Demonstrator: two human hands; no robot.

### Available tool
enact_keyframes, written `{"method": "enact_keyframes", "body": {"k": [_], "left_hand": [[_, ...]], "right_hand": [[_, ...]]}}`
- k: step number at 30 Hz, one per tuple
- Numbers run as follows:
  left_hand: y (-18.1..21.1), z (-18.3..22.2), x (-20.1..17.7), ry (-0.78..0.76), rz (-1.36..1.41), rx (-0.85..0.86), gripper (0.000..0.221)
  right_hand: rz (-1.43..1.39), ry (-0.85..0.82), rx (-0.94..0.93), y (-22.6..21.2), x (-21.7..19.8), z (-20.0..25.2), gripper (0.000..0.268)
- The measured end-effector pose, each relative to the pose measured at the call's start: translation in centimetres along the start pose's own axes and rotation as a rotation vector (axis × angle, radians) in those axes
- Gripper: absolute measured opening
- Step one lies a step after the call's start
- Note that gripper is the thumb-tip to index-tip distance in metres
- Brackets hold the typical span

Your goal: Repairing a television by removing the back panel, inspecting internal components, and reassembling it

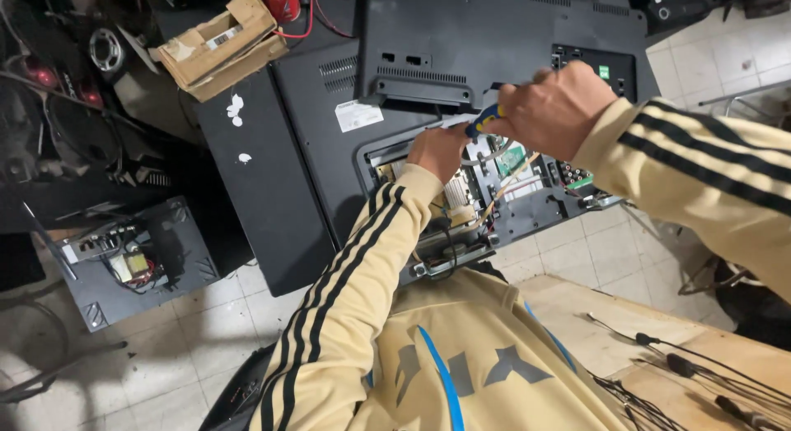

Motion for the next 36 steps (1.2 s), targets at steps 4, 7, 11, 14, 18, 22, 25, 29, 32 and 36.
{"method": "enact_keyframes", "body": {"k": [4, 7, 11, 14, 18, 22, 25, 29, 32, 36], "left_hand": [[0.1, 0.1, -0.2, -0.015, 0.057, -0.033, 0.022], [0.2, 0.3, -0.4, -0.099, -0.003, -0.068, 0.018], [1.0, 0.8, -2.2, -0.154, 0.012, -0.095, 0.025], [0.3, 0.5, -1.1, -0.187, 0.016, -0.123, 0.022], [-0.8, -0.4, 1.9, -0.075, -0.162, 0.041, 0.015], [-0.8, -0.7, 1.9, -0.141, -0.276, -0.042, 0.024], [0.6, 2.2, -1.7, -0.236, -0.393, -0.043, 0.028], [4.4, 3.3, -17.6, 0.109, 0.257, 0.026, 0.061], [7.8, 3.3, -22.8, 0.207, 0.081, 0.089, 0.021], [8.2, 1.2, -19.2, 0.084, -0.344, -0.024, 0.065]], "right_hand": [[-0.012, 0.138, -0.226, -0.8, -1.5, 0.5, 0.051], [0.057, 0.214, -0.329, -1.3, -0.6, 0.7, 0.017], [-0.052, -0.077, -0.016, 0.3, 0.9, 0.3, 0.079], [-0.079, 0.024, -0.08, -0.1, 0.0, 0.4, 0.049], [0.017, 0.334, -0.344, -0.9, 0.2, 1.4, 0.033], [-0.28, -0.011, -0.015, -0.4, 2.0, -0.3, 0.063], [-0.184, 0.16, 0.031, -0.2, 1.7, -0.4, 0.081], [-0.311, 0.21, 0.009, -0.6, 1.8, -1.0, 0.071], [-0.515, 0.44, 0.05, -1.1, 2.8, -1.6, 0.066], [-0.625, 0.627, 0.184, -2.9, 8.8, -3.4, 0.039]]}}
Point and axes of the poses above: each hand's wrist, its own z-axis away from the middle knuckle, its own x-axis out of the palm, y = z × x, the point moved 8 cm from there along -z, towards the middle knuckle, and after that the axes turned 2 degrees about -z, right-handed, at the moved point
